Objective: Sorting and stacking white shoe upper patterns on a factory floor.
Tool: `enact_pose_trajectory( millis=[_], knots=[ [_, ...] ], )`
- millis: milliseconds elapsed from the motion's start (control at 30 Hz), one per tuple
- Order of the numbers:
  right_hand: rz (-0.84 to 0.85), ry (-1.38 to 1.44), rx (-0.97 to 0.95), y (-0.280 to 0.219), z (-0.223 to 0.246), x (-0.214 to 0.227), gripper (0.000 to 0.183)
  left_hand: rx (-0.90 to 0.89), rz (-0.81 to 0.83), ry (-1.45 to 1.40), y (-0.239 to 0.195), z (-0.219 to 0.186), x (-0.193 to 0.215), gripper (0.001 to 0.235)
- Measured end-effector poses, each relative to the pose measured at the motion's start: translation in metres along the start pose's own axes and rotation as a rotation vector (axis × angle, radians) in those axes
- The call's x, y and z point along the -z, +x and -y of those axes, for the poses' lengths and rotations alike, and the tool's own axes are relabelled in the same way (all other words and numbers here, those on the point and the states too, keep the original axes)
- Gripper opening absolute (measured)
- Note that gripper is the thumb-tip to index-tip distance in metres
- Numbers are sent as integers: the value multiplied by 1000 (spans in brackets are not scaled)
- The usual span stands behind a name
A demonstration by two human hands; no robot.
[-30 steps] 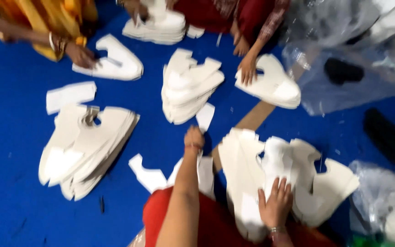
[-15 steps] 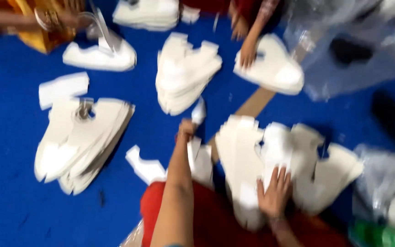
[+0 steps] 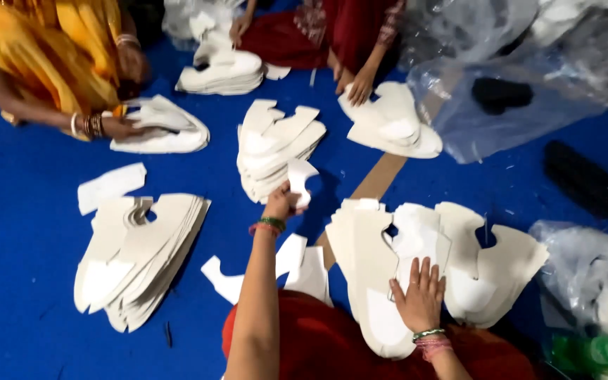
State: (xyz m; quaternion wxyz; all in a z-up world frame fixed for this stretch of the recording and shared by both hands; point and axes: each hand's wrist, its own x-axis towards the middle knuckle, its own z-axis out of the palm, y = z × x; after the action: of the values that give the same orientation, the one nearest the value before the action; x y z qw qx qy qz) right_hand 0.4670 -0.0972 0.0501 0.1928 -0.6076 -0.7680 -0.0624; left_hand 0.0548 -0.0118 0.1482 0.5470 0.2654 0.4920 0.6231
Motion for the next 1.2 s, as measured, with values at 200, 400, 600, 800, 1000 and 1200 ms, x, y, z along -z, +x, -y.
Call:
enact_pose_trajectory(
  millis=[200, 400, 600, 800, 1000, 1200],
  knots=[
    [576, 155, -103, 5, -5, 50, 102, 43, 221, 132, -87, -10, -37, 57],
    [127, 450, 76, -11, 58, 117, 98, -110, 597, 158, -91, 18, -17, 37],
    [824, 1523, -16, -31, 95, 109, 73, -50, 1014, 214, -103, 10, -28, 33],
    [880, 1598, -219, -46, 118, 95, 66, -62, 803, 55, -101, 15, -30, 20],
    [480, 1242, -8, -27, 136, 122, 96, 113, 1101, 153, -121, -2, -55, 21],
    [300, 1047, 146, -35, 128, 106, 71, 147, 1084, 54, -117, 7, -52, 24]
  ],
)
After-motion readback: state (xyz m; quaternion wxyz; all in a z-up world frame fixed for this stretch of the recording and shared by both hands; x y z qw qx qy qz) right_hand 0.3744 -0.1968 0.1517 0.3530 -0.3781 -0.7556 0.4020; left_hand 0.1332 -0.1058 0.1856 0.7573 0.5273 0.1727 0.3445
